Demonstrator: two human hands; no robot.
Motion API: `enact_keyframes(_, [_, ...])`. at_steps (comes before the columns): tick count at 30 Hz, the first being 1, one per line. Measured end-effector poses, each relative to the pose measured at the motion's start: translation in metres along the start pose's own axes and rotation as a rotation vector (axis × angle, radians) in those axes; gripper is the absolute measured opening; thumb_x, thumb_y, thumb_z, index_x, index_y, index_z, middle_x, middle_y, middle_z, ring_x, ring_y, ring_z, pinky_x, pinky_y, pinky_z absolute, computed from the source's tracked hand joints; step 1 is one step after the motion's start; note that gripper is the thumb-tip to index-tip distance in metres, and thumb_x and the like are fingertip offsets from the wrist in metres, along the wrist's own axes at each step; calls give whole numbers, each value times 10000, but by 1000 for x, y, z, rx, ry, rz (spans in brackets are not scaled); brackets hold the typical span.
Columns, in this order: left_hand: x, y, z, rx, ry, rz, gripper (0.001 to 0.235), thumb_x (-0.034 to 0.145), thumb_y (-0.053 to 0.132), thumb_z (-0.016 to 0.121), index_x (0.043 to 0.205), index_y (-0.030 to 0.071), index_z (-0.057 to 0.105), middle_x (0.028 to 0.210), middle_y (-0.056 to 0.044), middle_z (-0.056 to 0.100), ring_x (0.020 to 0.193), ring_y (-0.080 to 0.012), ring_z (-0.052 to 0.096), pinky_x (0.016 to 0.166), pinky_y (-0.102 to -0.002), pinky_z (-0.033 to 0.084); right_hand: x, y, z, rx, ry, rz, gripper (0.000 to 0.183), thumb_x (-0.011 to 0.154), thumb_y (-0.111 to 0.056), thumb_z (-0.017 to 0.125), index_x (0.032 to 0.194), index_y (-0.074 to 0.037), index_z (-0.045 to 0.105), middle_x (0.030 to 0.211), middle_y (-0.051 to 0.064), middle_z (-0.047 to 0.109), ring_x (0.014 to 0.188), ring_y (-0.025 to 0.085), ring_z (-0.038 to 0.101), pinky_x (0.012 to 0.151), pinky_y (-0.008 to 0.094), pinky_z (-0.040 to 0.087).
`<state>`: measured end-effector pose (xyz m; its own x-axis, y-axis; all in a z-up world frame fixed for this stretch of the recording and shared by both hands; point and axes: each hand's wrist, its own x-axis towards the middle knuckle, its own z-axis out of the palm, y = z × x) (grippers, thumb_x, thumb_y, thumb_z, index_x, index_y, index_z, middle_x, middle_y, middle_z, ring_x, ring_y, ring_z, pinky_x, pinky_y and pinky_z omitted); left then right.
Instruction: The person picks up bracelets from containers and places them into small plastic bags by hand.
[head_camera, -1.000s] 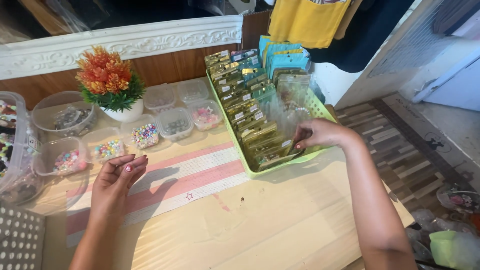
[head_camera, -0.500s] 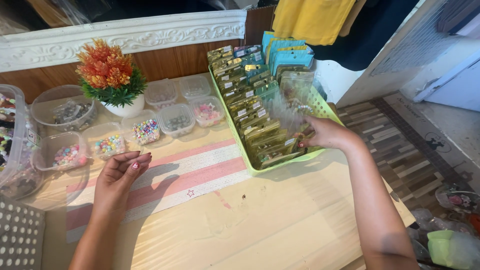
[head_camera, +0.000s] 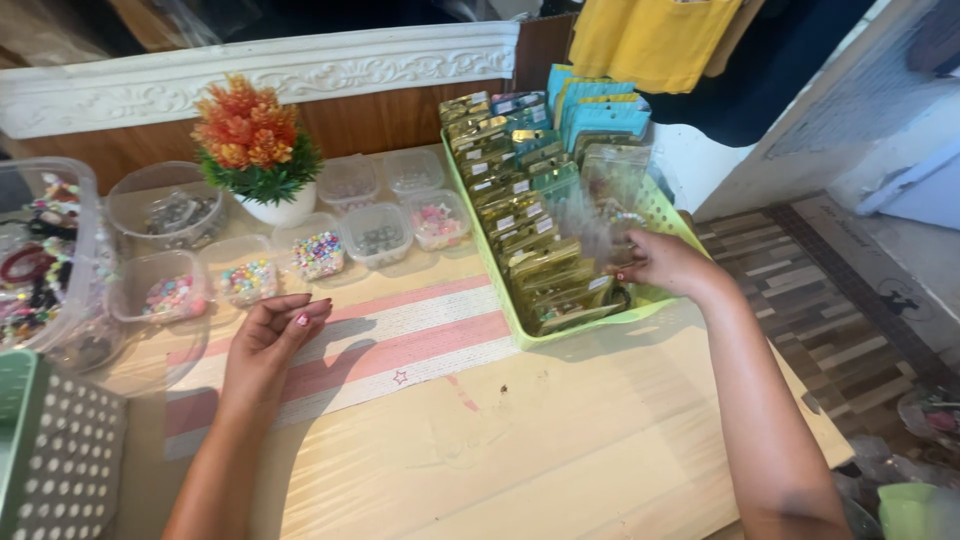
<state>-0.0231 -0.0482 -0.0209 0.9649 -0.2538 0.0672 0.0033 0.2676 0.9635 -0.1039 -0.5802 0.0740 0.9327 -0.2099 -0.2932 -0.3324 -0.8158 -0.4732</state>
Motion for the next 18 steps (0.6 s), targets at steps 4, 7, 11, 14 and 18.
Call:
enact_keyframes(4, [9, -19, -7, -14, 23, 17, 257, 1013, 91, 589, 1253, -1, 583, 1229, -155, 708, 1189, -222, 670, 1053, -350, 536, 13, 41, 0, -20, 139, -175, 731, 782, -224, 842, 1422, -82, 517, 1202, 150, 725, 1035, 231, 719, 852, 368, 576])
enact_keyframes(7, [15, -39, -19, -68, 63, 83, 256, 1008, 109, 626, 1237, -3, 602, 1201, -163, 724, 1151, -232, 701, 1023, -355, 569, -10, 21, -9, -70, 287, -191, 637, 800, -279, 817, 1364, -64, 612, 1144, 159, 763, 981, 272, 766, 821, 409, 584])
enact_keyframes(11, [16, -43, -19, -60, 26, 147, 282, 1001, 146, 657, 1236, -3, 604, 1175, -150, 733, 1126, -225, 709, 983, -349, 580, -11, 5, 5, -251, 702, -375, 513, 964, -268, 788, 1373, -29, 591, 1255, 216, 660, 1074, 342, 682, 866, 428, 536])
enact_keyframes(14, [20, -46, -17, -60, -5, 169, 274, 1018, 152, 647, 1238, -4, 598, 1181, -148, 734, 1121, -211, 706, 981, -346, 575, 17, -10, 41, -81, 734, -720, 322, 1093, -186, 719, 1311, -7, 562, 1310, 181, 609, 1154, 267, 653, 943, 344, 528])
enact_keyframes(18, [33, -67, -18, -131, -62, 225, 262, 1044, 131, 627, 1253, -22, 588, 1194, -143, 719, 1131, -202, 687, 976, -349, 558, -39, -139, 67, -125, 605, -903, 159, 1063, -172, 699, 1159, -59, 643, 1320, 105, 633, 1157, 206, 639, 971, 306, 528])
